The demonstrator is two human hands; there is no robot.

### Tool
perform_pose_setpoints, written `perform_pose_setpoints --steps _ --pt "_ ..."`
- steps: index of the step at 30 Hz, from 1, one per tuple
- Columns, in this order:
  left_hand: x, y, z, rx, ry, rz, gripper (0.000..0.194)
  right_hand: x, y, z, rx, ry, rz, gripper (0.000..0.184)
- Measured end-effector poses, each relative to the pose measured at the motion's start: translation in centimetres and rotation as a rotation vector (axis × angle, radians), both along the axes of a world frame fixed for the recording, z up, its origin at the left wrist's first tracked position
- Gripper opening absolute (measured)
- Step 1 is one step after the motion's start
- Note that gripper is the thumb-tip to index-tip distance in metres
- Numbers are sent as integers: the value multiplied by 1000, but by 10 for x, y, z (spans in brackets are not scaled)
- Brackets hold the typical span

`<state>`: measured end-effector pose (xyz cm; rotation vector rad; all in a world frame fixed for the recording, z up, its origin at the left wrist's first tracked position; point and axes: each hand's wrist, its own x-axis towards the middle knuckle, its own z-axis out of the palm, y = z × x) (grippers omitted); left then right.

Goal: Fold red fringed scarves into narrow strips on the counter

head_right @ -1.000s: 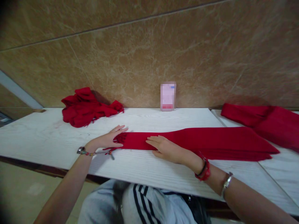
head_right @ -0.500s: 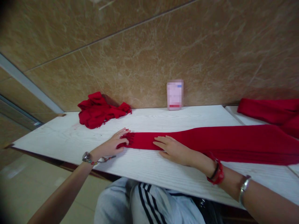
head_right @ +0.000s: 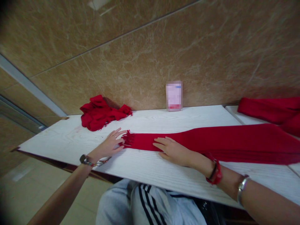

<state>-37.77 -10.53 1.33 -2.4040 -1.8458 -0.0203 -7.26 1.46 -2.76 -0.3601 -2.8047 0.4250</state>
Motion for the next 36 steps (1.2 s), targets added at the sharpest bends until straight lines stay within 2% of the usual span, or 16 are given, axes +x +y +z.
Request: perform_pose_setpoints --steps 3,6,8,11,13,16,18,20,23,26,28,31,34,36 --pt "-28 -2 4 89 47 101 26 0 0 1 -3 16 11 42" --pt "-27 1 10 213 -22 171 28 0 -1 1 6 20 12 42" --pt "-10 8 9 214 -108 94 27 -1 0 1 14 13 10 42" --pt "17 23 2 66 -145 -101 28 -1 0 1 30 -9 3 42" --pt "18 31 -4 -7 -102 -130 26 -1 -1 2 38 -26 5 42" --pt "-8 33 -7 11 -8 -25 22 0 -1 5 42 -42 18 43" --pt "-30 30 -5 94 4 90 24 0 -1 7 42 -51 22 43" --pt "-41 26 0 149 -7 153 28 0 -2 8 43 -60 20 43" --pt "-27 26 5 181 -52 135 28 0 -2 8 42 -66 17 43" --pt "5 37 2 146 -142 -40 27 -1 -2 7 39 -62 14 43" --pt "17 45 -4 92 -120 -116 27 -1 -2 7 41 -65 12 43" --pt "8 51 -14 91 40 -22 23 -1 -1 6 44 -69 11 43" --pt "-19 45 -19 191 162 147 22 -1 -1 6 36 -51 16 43" --pt "-32 39 -17 283 162 293 24 -1 0 5 31 -46 18 43"
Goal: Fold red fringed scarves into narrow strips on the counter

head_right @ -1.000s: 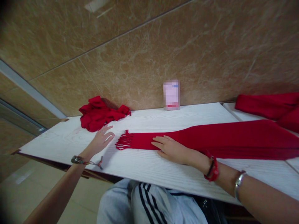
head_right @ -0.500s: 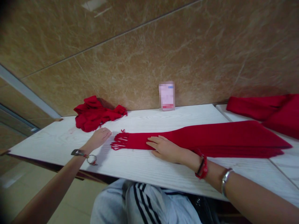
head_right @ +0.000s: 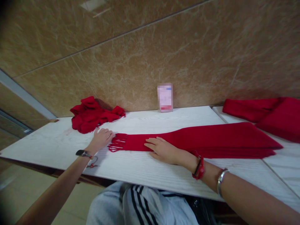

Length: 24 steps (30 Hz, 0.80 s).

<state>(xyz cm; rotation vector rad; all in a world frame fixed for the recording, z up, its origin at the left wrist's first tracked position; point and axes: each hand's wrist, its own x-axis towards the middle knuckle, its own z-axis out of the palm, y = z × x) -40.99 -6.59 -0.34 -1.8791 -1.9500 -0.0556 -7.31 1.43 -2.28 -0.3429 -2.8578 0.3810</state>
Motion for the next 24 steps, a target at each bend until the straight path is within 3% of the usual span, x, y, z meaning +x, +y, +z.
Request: perform_pose_setpoints --steps 2,3,8,10,12,16,18,20,22,24 --pt "0 -3 5 76 -30 98 25 0 0 -1 2 1 -2 43" --pt "5 -2 8 87 -58 86 24 0 0 -1 4 2 -4 43" --pt "48 9 7 -92 -229 -396 26 0 0 -1 8 -8 -3 43" --pt "50 10 0 -157 -212 -422 26 0 0 0 14 -8 -4 43" --pt "37 5 -5 -151 -162 -286 24 0 -1 1 19 -10 -4 43" --pt "2 -15 2 -52 -31 165 19 0 -2 2 6 -20 -7 43" --pt "4 -23 11 17 -56 199 21 0 -2 2 -2 -29 -9 43" --pt "21 -28 16 28 -154 -8 25 1 -1 2 -3 -33 -10 43" --pt "44 -29 16 -85 -223 -308 26 1 -1 1 -3 -30 -13 43" --pt "57 -29 11 -197 -187 -461 24 1 0 1 -5 -29 -11 43"
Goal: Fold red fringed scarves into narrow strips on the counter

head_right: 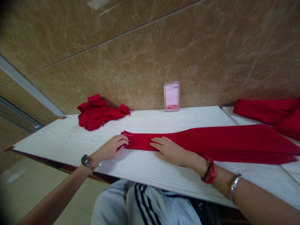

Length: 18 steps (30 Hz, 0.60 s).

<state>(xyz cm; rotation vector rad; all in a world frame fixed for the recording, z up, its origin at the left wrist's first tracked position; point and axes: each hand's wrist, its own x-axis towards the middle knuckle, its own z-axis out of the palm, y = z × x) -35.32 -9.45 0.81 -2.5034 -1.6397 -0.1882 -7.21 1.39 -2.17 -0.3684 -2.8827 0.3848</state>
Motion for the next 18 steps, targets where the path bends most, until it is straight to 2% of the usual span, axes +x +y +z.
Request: perform_pose_setpoints --steps 2,6,9,11,14,15,16,18 --pt "-5 -1 -3 -35 114 -3 20 0 0 0 -6 0 3 43" --pt "-46 -7 3 -47 326 227 21 0 -1 1 -14 12 0 43" --pt "-54 -9 13 -36 246 361 24 0 -1 1 -24 20 2 43" --pt "-36 -6 14 7 115 306 25 0 -1 0 -27 25 4 43" --pt "-1 3 6 -14 37 52 27 0 0 -1 -16 24 3 43" --pt "5 5 3 -36 38 5 28 0 1 -1 -11 21 2 43" --pt "6 6 -1 -54 43 -14 27 1 1 -1 -7 17 2 43" --pt "-10 4 -7 -71 55 40 26 1 0 -1 -1 15 3 43"
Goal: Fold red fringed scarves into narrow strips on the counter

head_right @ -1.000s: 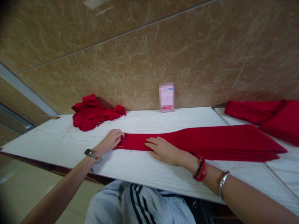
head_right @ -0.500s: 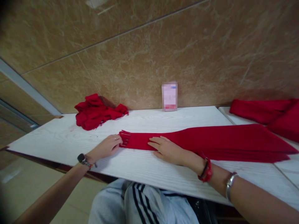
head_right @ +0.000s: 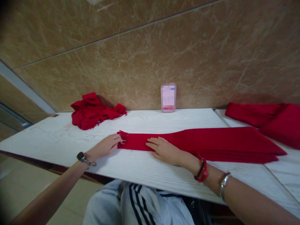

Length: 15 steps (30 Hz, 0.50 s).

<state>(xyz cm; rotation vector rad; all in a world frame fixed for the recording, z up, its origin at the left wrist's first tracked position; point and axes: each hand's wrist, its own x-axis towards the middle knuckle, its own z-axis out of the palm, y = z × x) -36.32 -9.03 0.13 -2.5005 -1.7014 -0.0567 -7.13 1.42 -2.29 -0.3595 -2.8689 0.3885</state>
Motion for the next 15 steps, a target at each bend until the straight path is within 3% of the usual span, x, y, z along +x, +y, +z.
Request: perform_pose_setpoints --steps 4,6,8,10,13,15 --pt "-66 -15 1 34 55 189 20 -1 -1 0 1 31 5 42" --pt "-82 -21 10 54 80 253 22 -1 -2 1 6 25 -2 42" --pt "-73 -24 18 92 75 241 24 -1 -3 2 15 2 -9 42" --pt "-45 -24 21 106 30 128 24 -2 -3 4 21 -15 -9 43" --pt "-5 -20 18 -33 -26 -92 24 -2 -3 5 29 -16 -4 42" --pt "1 -18 13 -68 -20 -113 22 -2 -3 4 37 -9 -6 42"
